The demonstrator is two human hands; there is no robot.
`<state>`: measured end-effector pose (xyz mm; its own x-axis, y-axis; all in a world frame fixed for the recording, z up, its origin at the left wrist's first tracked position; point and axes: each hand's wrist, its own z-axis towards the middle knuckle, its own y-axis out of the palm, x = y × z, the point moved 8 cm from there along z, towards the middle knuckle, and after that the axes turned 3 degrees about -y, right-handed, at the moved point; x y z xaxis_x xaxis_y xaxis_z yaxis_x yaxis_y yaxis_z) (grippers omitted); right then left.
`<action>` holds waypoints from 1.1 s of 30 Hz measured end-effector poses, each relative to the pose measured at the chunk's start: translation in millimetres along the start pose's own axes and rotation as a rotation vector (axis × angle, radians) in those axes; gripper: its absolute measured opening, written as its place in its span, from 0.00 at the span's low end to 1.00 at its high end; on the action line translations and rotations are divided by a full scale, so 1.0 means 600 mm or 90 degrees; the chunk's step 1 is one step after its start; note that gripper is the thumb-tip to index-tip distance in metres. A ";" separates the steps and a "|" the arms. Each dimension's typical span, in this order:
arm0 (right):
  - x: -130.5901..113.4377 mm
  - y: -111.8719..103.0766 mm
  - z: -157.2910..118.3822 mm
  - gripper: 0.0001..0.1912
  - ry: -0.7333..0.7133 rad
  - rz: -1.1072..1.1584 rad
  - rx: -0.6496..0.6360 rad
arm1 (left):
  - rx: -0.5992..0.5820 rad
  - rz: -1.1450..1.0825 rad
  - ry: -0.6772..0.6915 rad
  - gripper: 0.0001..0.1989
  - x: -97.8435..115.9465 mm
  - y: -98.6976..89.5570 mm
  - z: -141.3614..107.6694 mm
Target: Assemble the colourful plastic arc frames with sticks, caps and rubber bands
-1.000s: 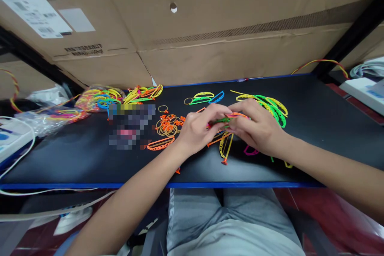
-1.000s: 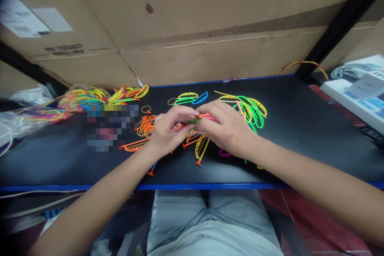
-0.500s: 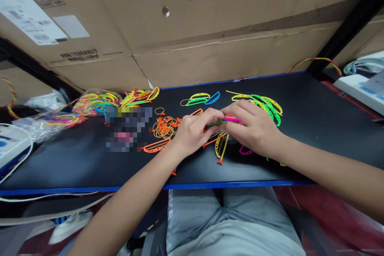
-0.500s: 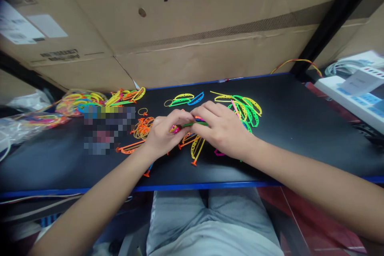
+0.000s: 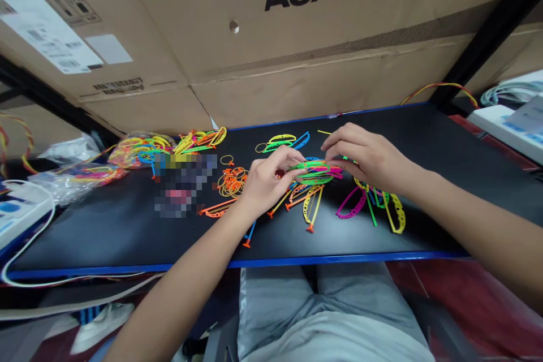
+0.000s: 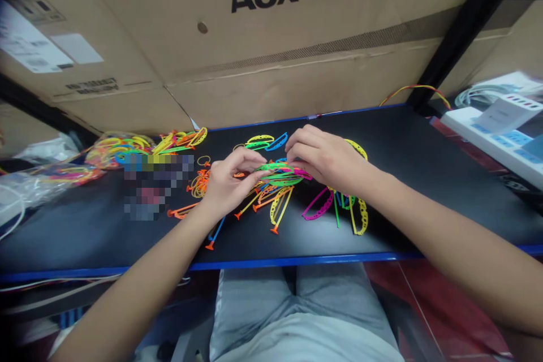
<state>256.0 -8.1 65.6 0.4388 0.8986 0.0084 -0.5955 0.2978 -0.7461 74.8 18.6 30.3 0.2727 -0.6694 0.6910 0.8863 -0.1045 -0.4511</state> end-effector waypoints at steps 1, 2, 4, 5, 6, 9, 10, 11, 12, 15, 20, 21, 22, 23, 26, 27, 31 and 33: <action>-0.001 0.002 0.000 0.05 -0.001 0.008 -0.001 | -0.005 -0.019 -0.014 0.07 -0.002 0.001 0.000; -0.001 0.004 0.001 0.05 0.000 0.014 -0.003 | -0.008 -0.040 -0.029 0.07 -0.004 0.002 0.001; 0.000 0.006 0.001 0.06 0.006 0.020 -0.007 | -0.009 -0.077 -0.059 0.08 -0.008 0.004 0.001; 0.001 0.006 0.001 0.06 0.008 0.021 -0.011 | -0.008 -0.090 -0.070 0.08 -0.010 0.004 0.002; 0.003 0.007 0.001 0.06 0.011 0.022 -0.016 | -0.008 -0.098 -0.079 0.08 -0.011 0.004 0.002; 0.009 0.008 -0.002 0.08 0.026 0.026 -0.039 | -0.012 -0.101 -0.098 0.08 -0.017 0.004 0.003; 0.011 0.009 -0.002 0.08 0.032 0.029 -0.045 | -0.012 -0.102 -0.104 0.09 -0.019 0.004 0.003; 0.013 0.010 -0.003 0.08 0.037 0.034 -0.052 | -0.012 -0.104 -0.108 0.09 -0.022 0.004 0.003; 0.014 0.011 -0.004 0.08 0.040 0.038 -0.057 | -0.011 -0.106 -0.111 0.09 -0.024 0.003 0.003; 0.016 0.012 -0.005 0.08 0.041 0.046 -0.064 | -0.013 -0.105 -0.112 0.11 -0.029 0.002 0.003; 0.013 0.012 -0.003 0.08 0.023 0.047 -0.059 | -0.017 -0.100 -0.109 0.11 -0.025 0.006 0.001; 0.012 0.011 -0.003 0.08 0.022 0.048 -0.059 | -0.018 -0.107 -0.113 0.11 -0.023 0.007 0.000; 0.012 0.011 -0.003 0.08 0.022 0.050 -0.058 | -0.019 -0.117 -0.115 0.11 -0.022 0.008 0.000; 0.011 0.010 -0.003 0.09 0.023 0.051 -0.057 | -0.020 -0.126 -0.118 0.11 -0.021 0.009 -0.001; 0.010 0.010 -0.003 0.09 0.023 0.055 -0.055 | -0.018 -0.137 -0.124 0.13 -0.020 0.009 -0.003; 0.010 0.011 -0.004 0.09 0.026 0.057 -0.055 | -0.016 -0.135 -0.126 0.13 -0.020 0.009 -0.003; 0.011 0.027 -0.009 0.10 0.034 0.067 -0.065 | -0.015 -0.135 -0.117 0.13 -0.014 0.008 -0.004; 0.010 0.041 -0.014 0.11 0.030 0.048 -0.095 | -0.011 -0.148 -0.119 0.13 -0.011 0.006 -0.004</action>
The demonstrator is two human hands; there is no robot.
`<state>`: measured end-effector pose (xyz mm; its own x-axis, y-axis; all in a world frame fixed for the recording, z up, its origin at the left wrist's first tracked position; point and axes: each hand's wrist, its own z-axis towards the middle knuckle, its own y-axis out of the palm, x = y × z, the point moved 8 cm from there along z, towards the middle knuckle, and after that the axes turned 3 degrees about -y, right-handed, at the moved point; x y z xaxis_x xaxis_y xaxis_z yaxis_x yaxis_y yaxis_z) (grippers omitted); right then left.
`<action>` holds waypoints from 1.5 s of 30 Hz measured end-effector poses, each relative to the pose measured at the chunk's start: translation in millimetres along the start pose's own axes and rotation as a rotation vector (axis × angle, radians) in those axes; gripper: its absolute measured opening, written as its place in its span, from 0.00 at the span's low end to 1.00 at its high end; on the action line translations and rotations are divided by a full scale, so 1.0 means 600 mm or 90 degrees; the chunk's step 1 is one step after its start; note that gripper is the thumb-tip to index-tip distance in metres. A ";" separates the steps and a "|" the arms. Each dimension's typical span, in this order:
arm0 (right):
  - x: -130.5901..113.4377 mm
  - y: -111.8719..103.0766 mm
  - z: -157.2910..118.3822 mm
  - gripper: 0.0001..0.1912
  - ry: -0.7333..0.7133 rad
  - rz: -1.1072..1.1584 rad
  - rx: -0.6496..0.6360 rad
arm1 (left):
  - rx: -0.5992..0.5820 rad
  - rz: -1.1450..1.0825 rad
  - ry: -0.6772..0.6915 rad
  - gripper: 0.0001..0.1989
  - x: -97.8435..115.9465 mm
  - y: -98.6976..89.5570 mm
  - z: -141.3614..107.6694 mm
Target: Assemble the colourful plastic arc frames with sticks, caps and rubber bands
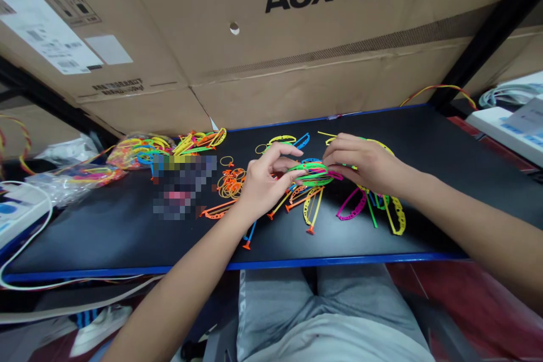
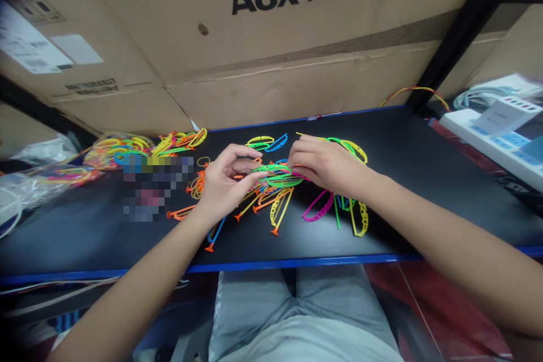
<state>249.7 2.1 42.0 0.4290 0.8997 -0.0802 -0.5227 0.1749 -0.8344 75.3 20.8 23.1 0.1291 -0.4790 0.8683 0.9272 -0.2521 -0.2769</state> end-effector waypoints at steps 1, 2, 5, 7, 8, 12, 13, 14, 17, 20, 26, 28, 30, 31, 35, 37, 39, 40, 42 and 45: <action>0.001 0.007 -0.001 0.11 0.002 -0.023 -0.020 | 0.008 -0.005 -0.003 0.14 0.002 -0.002 0.000; 0.002 0.011 -0.002 0.12 0.009 -0.052 -0.036 | 0.019 -0.006 -0.004 0.15 0.003 -0.006 0.000; 0.004 0.001 -0.001 0.22 0.048 -0.117 -0.010 | 0.046 0.000 -0.001 0.17 0.006 -0.015 0.000; -0.002 -0.015 0.000 0.25 0.060 -0.072 0.054 | 0.030 0.001 0.002 0.17 0.005 -0.013 -0.001; -0.006 -0.019 0.001 0.24 0.060 -0.028 0.080 | 0.011 0.002 0.002 0.17 0.004 -0.008 -0.001; -0.025 -0.010 0.004 0.15 0.047 0.082 0.118 | -0.055 0.000 0.004 0.18 -0.001 0.010 0.002; -0.026 -0.008 0.004 0.12 0.052 0.081 0.128 | -0.061 -0.008 0.001 0.19 -0.002 0.010 0.006; -0.025 -0.010 0.002 0.11 0.064 0.075 0.142 | -0.053 -0.017 0.000 0.20 -0.003 0.005 0.011; -0.007 -0.028 -0.007 0.11 0.133 0.054 0.199 | 0.097 -0.020 0.010 0.19 -0.004 -0.058 0.030; 0.005 -0.039 -0.011 0.10 0.154 0.077 0.204 | 0.375 0.008 0.044 0.15 -0.001 -0.164 0.024; -0.012 -0.009 0.000 0.12 0.085 0.063 0.114 | 0.354 0.157 0.022 0.12 -0.010 -0.216 0.026; -0.009 -0.012 0.001 0.14 0.088 -0.005 0.125 | 0.203 0.303 -0.020 0.08 -0.022 -0.190 0.034; -0.001 -0.021 0.000 0.14 0.094 -0.038 0.147 | 0.045 0.449 -0.041 0.06 -0.037 -0.164 0.034; 0.005 -0.028 -0.002 0.13 0.100 -0.045 0.163 | -0.026 0.495 -0.053 0.06 -0.046 -0.156 0.032; 0.018 -0.051 -0.007 0.07 0.115 -0.043 0.231 | -0.178 0.500 -0.115 0.10 -0.077 -0.153 0.021; 0.012 -0.056 -0.006 0.06 0.095 -0.031 0.250 | -0.197 0.475 -0.124 0.09 -0.085 -0.154 0.020; 0.004 -0.058 -0.005 0.07 0.079 -0.025 0.256 | -0.205 0.466 -0.125 0.06 -0.089 -0.152 0.021; 0.002 -0.059 -0.004 0.07 0.077 -0.027 0.256 | -0.206 0.466 -0.127 0.06 -0.091 -0.151 0.021; 0.004 -0.060 -0.005 0.07 0.091 -0.040 0.254 | -0.195 0.467 -0.131 0.07 -0.089 -0.152 0.023; 0.038 -0.054 -0.015 0.08 0.165 -0.075 0.237 | -0.194 0.447 -0.158 0.08 -0.084 -0.160 0.021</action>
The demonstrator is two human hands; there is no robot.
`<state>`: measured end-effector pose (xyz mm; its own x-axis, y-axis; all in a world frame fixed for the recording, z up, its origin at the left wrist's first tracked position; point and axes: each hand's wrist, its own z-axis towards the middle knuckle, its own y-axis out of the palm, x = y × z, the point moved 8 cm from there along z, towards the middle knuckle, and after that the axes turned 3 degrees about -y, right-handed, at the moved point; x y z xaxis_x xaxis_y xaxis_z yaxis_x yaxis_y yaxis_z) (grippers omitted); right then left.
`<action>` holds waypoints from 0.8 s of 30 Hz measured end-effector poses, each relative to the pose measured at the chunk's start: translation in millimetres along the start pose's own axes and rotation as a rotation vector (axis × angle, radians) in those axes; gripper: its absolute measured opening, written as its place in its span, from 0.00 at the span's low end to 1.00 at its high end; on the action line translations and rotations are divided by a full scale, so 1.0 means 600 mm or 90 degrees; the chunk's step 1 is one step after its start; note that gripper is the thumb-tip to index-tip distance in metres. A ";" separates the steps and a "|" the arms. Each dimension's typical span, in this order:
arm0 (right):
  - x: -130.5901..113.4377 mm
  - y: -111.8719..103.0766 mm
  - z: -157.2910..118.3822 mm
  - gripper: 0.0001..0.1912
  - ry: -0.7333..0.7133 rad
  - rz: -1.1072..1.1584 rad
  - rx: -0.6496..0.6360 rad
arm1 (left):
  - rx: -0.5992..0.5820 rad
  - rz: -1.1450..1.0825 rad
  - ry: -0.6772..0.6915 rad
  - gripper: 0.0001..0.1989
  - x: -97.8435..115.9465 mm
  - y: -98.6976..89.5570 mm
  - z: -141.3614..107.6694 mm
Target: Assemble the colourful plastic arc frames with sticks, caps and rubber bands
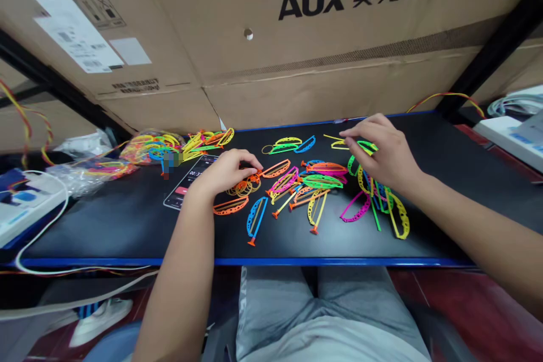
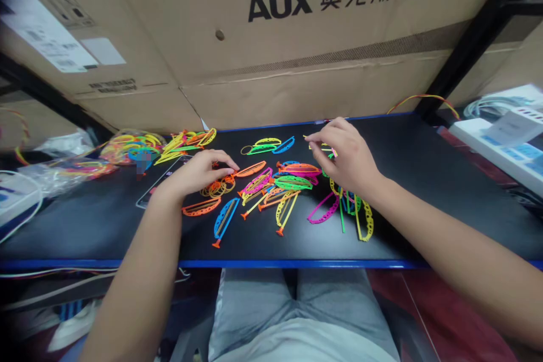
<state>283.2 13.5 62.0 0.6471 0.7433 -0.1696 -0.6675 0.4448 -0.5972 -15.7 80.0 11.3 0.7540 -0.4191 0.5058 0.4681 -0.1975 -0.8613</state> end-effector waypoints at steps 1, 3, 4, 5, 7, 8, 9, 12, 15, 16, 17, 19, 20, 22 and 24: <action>0.019 0.006 -0.004 0.09 0.029 -0.020 -0.013 | -0.015 -0.016 -0.012 0.08 -0.002 -0.001 -0.002; 0.060 0.023 -0.016 0.12 0.072 -0.053 -0.062 | -0.045 -0.046 -0.035 0.07 -0.006 0.000 -0.005; 0.079 0.036 -0.023 0.13 0.083 -0.065 -0.102 | -0.048 -0.052 -0.041 0.07 -0.007 0.000 -0.005; 0.098 0.049 -0.032 0.14 0.095 -0.072 -0.144 | -0.045 -0.050 -0.043 0.06 -0.007 0.001 -0.004; 0.127 0.074 -0.049 0.14 0.114 -0.073 -0.224 | -0.025 -0.028 -0.038 0.03 -0.004 0.003 0.000; 0.139 0.082 -0.056 0.14 0.124 -0.075 -0.250 | -0.017 -0.013 -0.034 0.03 -0.002 0.005 0.002; 0.147 0.088 -0.061 0.13 0.131 -0.077 -0.268 | -0.013 -0.001 -0.034 0.03 -0.001 0.007 0.004; 0.161 0.095 -0.067 0.12 0.145 -0.086 -0.284 | 0.000 0.030 -0.038 0.04 -0.001 0.011 0.009; 0.172 0.096 -0.067 0.11 0.154 -0.076 -0.279 | 0.040 0.066 -0.038 0.05 -0.002 0.004 0.011; 0.176 0.096 -0.068 0.11 0.155 -0.075 -0.274 | 0.061 0.074 -0.039 0.05 -0.003 -0.001 0.011; 0.179 0.094 -0.067 0.12 0.154 -0.081 -0.265 | 0.082 0.076 -0.042 0.05 -0.004 -0.006 0.011; 0.184 0.090 -0.068 0.14 0.148 -0.111 -0.245 | 0.127 0.068 -0.054 0.06 -0.003 -0.016 0.010; 0.185 0.089 -0.068 0.15 0.145 -0.129 -0.239 | 0.150 0.064 -0.060 0.06 -0.001 -0.022 0.008; 0.184 0.089 -0.069 0.13 0.137 -0.150 -0.243 | 0.187 0.069 -0.073 0.06 0.004 -0.031 0.004; 0.178 0.091 -0.068 0.10 0.126 -0.151 -0.258 | 0.203 0.086 -0.085 0.06 0.009 -0.036 0.001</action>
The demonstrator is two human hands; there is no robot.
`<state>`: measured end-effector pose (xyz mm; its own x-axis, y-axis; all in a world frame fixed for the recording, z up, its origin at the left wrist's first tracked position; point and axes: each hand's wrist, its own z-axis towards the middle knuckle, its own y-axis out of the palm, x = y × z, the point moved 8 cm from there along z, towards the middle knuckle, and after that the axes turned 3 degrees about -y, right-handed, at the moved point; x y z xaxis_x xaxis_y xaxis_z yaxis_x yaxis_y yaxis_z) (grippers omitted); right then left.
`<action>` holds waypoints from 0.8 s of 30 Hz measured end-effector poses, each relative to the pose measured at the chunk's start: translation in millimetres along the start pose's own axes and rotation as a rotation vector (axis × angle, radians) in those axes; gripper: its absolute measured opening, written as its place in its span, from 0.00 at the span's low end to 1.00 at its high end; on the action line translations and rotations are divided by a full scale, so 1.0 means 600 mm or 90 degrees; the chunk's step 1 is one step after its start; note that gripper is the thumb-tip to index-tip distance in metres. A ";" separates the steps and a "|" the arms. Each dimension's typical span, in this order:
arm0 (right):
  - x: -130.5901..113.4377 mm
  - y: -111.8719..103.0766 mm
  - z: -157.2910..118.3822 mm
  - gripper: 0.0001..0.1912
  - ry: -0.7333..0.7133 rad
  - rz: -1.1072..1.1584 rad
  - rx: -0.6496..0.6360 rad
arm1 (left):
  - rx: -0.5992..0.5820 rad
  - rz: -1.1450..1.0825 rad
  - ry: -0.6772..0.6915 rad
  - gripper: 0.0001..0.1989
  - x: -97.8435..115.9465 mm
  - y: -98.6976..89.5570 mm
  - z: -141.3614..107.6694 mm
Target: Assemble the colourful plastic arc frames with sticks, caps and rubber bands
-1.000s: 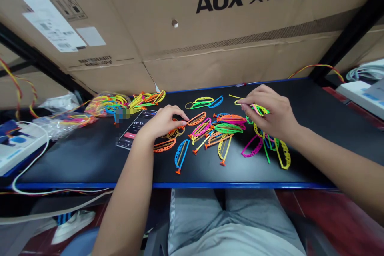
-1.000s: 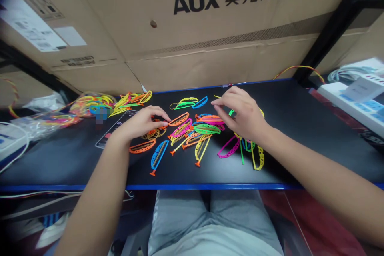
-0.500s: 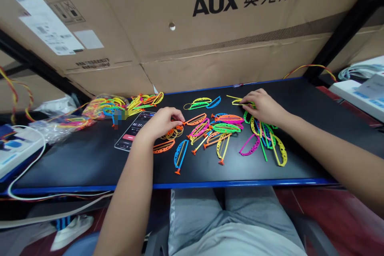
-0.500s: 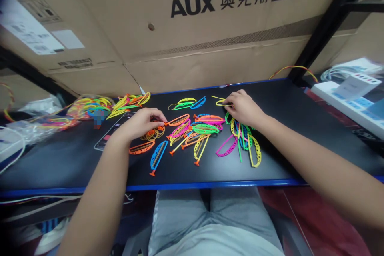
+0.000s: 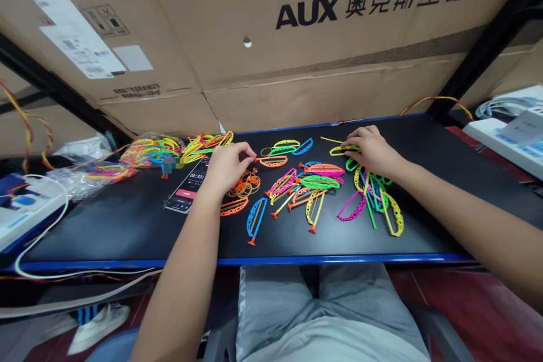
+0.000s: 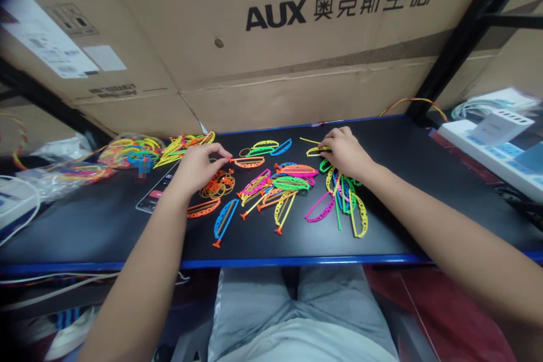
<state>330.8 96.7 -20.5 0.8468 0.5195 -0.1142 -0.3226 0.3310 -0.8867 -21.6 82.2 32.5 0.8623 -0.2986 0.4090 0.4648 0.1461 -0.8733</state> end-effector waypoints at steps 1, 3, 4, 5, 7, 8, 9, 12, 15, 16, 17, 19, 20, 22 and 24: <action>-0.004 -0.001 0.000 0.10 -0.009 0.002 -0.006 | -0.001 0.007 -0.003 0.06 0.001 -0.001 -0.001; -0.012 -0.001 0.002 0.09 -0.024 0.011 -0.021 | -0.013 0.010 -0.001 0.07 0.002 0.000 -0.002; -0.015 -0.001 0.003 0.09 -0.029 0.019 -0.032 | -0.020 0.009 0.005 0.07 0.002 0.002 -0.002; -0.018 0.000 0.003 0.09 -0.031 0.027 -0.045 | -0.027 0.009 0.013 0.07 0.002 0.004 -0.002; -0.021 0.003 0.004 0.09 -0.037 0.041 -0.068 | -0.041 0.018 0.030 0.06 0.000 0.009 -0.001; -0.022 0.004 0.005 0.09 -0.041 0.044 -0.075 | -0.046 0.024 0.036 0.06 -0.002 0.011 0.000; -0.023 0.004 0.005 0.10 -0.045 0.045 -0.079 | -0.049 0.029 0.040 0.06 -0.004 0.013 0.001; -0.027 0.001 0.005 0.12 -0.059 0.051 -0.073 | -0.046 0.048 0.035 0.06 -0.010 0.014 0.004; -0.037 -0.006 0.006 0.14 -0.072 0.055 -0.054 | -0.042 0.073 0.028 0.07 -0.014 0.014 0.005; -0.041 -0.009 0.007 0.13 -0.078 0.054 -0.047 | -0.041 0.066 0.024 0.07 -0.014 0.014 0.005; -0.046 -0.012 0.008 0.11 -0.082 0.050 -0.039 | -0.041 0.046 0.019 0.07 -0.013 0.014 0.005; -0.053 -0.018 0.009 0.09 -0.083 0.041 -0.021 | -0.035 -0.024 0.011 0.08 -0.009 0.014 0.003; -0.056 -0.022 0.010 0.10 -0.077 0.039 -0.003 | -0.033 -0.064 0.015 0.09 -0.004 0.013 0.002; -0.058 -0.040 0.011 0.12 -0.049 0.048 0.065 | -0.026 -0.126 0.044 0.09 0.013 0.014 -0.002; -0.056 -0.066 0.007 0.13 0.000 0.078 0.162 | -0.018 -0.164 0.089 0.06 0.033 0.015 -0.008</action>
<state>313.3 69.6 20.1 0.7947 0.5680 -0.2139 -0.5188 0.4528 -0.7251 -1.3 73.2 31.8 0.6801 -0.4499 0.5789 0.6570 0.0236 -0.7535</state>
